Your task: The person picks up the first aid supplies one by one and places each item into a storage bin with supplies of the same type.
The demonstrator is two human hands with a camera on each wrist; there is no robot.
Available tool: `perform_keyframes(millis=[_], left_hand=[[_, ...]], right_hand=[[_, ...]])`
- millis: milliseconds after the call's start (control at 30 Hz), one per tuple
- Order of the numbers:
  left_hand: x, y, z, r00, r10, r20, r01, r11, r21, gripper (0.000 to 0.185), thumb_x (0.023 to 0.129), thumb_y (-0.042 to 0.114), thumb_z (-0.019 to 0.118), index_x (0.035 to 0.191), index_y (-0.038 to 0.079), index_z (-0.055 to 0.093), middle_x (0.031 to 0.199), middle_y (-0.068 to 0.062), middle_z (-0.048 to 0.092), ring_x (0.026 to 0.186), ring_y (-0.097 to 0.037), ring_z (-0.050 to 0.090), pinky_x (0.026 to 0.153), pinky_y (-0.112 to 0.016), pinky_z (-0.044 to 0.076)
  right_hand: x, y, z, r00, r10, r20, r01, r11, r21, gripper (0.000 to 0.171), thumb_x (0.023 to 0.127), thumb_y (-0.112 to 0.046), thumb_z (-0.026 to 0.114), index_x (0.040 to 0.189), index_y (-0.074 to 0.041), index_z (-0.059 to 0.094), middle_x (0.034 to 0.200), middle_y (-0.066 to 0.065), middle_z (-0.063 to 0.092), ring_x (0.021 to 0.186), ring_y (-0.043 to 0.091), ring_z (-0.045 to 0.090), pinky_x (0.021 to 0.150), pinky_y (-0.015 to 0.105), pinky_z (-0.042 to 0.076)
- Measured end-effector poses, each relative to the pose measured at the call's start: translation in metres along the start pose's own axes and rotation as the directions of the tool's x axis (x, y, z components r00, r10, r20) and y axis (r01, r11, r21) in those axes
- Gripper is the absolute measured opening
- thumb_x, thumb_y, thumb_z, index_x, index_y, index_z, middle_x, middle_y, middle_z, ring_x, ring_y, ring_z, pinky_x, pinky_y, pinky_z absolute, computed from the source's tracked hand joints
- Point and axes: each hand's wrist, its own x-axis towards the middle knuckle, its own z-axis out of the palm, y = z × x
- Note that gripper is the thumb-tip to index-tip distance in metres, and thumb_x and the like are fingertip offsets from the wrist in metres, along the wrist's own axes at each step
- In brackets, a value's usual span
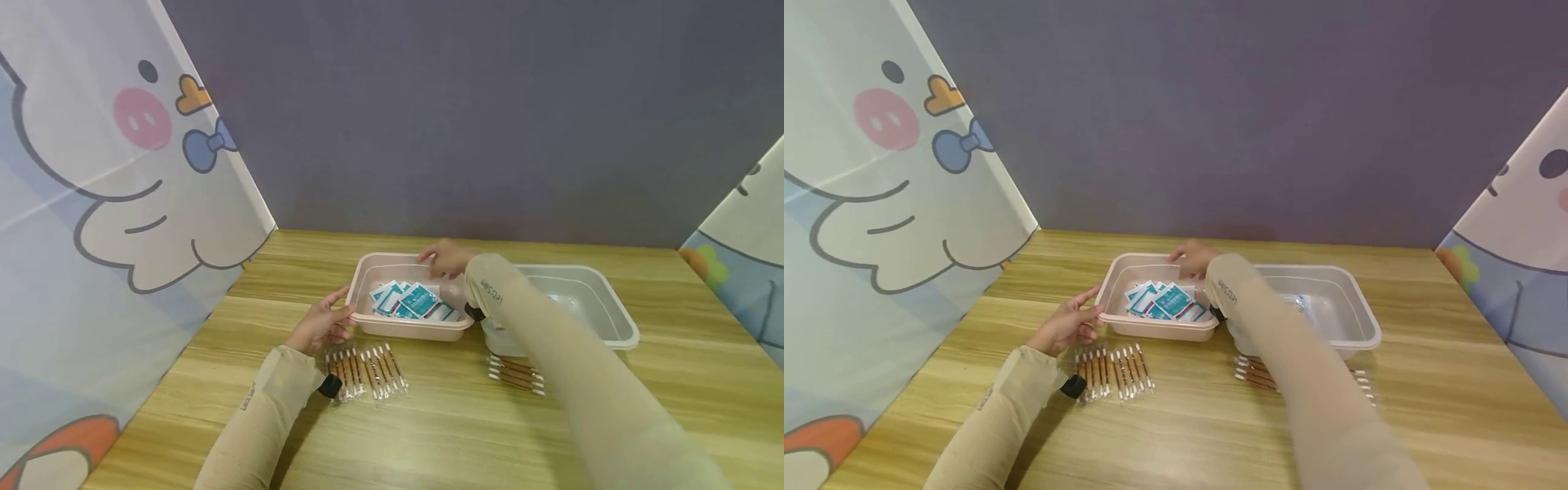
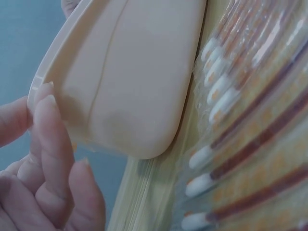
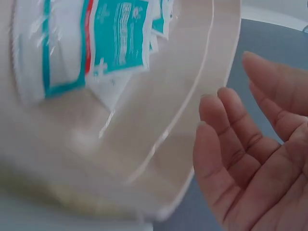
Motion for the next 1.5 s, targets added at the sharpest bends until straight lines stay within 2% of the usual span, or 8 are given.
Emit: perform_keyframes(millis=[267, 433, 700, 833, 1067, 1233, 1333, 1500], left_hand=[[-0.002, -0.002, 0.0, 1.0, 0.014, -0.026, -0.013, 1.0, 0.028, 0.059, 0.1, 0.015, 0.053, 0.153, 0.016, 0.026, 0.07, -0.001, 0.065, 0.044, -0.006, 0.055, 0.048, -0.022, 0.05], [-0.002, -0.003, -0.001, 0.999, 0.025, -0.039, -0.024, 0.999, 0.026, 0.058, 0.099, 0.015, 0.054, 0.152, 0.014, 0.028, 0.07, -0.002, 0.066, 0.045, -0.006, 0.055, 0.049, -0.021, 0.05], [-0.001, -0.003, -0.003, 1.0, 0.023, -0.008, -0.023, 0.999, 0.039, 0.061, 0.1, 0.018, 0.054, 0.152, 0.012, 0.025, 0.074, -0.003, 0.066, 0.047, -0.005, 0.057, 0.052, -0.022, 0.052], [-0.002, -0.003, -0.006, 1.0, 0.025, 0.016, -0.026, 0.998, 0.055, 0.061, 0.1, 0.019, 0.053, 0.153, 0.011, 0.023, 0.079, -0.004, 0.068, 0.048, -0.005, 0.058, 0.053, -0.022, 0.052], [-0.004, -0.004, -0.006, 0.998, 0.043, 0.043, -0.046, 0.997, 0.068, 0.059, 0.101, 0.015, 0.049, 0.153, 0.008, 0.022, 0.074, -0.001, 0.068, 0.047, -0.005, 0.059, 0.053, -0.023, 0.052], [-0.003, -0.006, -0.004, 0.997, 0.047, 0.064, -0.05, 0.997, 0.053, 0.058, 0.101, 0.013, 0.051, 0.152, 0.007, 0.024, 0.07, 0.0, 0.067, 0.048, -0.005, 0.059, 0.054, -0.023, 0.052], [-0.001, -0.006, -0.002, 0.996, 0.048, 0.075, -0.051, 0.998, 0.047, 0.059, 0.1, 0.014, 0.051, 0.152, 0.009, 0.024, 0.072, -0.001, 0.068, 0.049, -0.006, 0.06, 0.055, -0.024, 0.053], [-0.002, -0.005, -0.005, 0.997, 0.059, 0.055, -0.062, 0.996, 0.06, 0.059, 0.101, 0.014, 0.05, 0.152, 0.008, 0.023, 0.073, -0.001, 0.067, 0.05, -0.007, 0.06, 0.056, -0.025, 0.053]], right_hand=[[-0.044, 0.024, -0.01, 0.995, -0.089, -0.046, 0.091, 0.995, 0.033, 0.041, 0.084, 0.004, 0.063, 0.125, 0.007, 0.057, 0.087, 0.01, 0.062, 0.068, 0.013, 0.05, 0.057, 0.024, 0.042], [-0.073, 0.04, -0.007, 0.985, -0.148, -0.084, 0.152, 0.988, 0.039, 0.037, 0.085, 0.002, 0.065, 0.12, 0.007, 0.059, 0.08, 0.006, 0.063, 0.066, 0.013, 0.05, 0.061, 0.028, 0.043], [-0.104, 0.061, -0.007, 0.976, -0.191, -0.103, 0.189, 0.982, -0.025, 0.032, 0.087, -0.003, 0.067, 0.116, 0.008, 0.061, 0.078, 0.001, 0.063, 0.079, 0.017, 0.061, 0.072, 0.034, 0.05], [-0.121, 0.07, -0.012, 0.979, -0.171, -0.112, 0.168, 0.985, -0.038, 0.031, 0.087, -0.004, 0.067, 0.116, 0.006, 0.062, 0.078, 0.0, 0.062, 0.081, 0.017, 0.062, 0.073, 0.035, 0.051], [-0.155, 0.092, -0.022, 0.99, -0.068, -0.127, 0.072, 0.997, 0.022, 0.039, 0.089, -0.009, 0.066, 0.123, 0.007, 0.057, 0.083, 0.005, 0.062, 0.066, 0.021, 0.054, 0.053, 0.032, 0.046], [-0.185, 0.119, -0.027, 0.989, -0.015, -0.145, 0.027, 0.996, 0.082, 0.043, 0.091, -0.01, 0.063, 0.127, 0.01, 0.051, 0.085, 0.007, 0.059, 0.066, 0.017, 0.052, 0.05, 0.03, 0.044], [-0.203, 0.139, -0.031, 0.985, 0.027, -0.17, -0.009, 0.994, 0.105, 0.042, 0.092, -0.009, 0.061, 0.127, 0.011, 0.05, 0.086, 0.007, 0.058, 0.064, 0.015, 0.051, 0.048, 0.029, 0.043], [-0.224, 0.165, -0.04, 0.968, 0.062, -0.245, -0.044, 0.996, 0.079, 0.044, 0.093, -0.013, 0.062, 0.128, 0.012, 0.048, 0.086, 0.001, 0.059, 0.064, 0.012, 0.051, 0.049, 0.028, 0.044]])
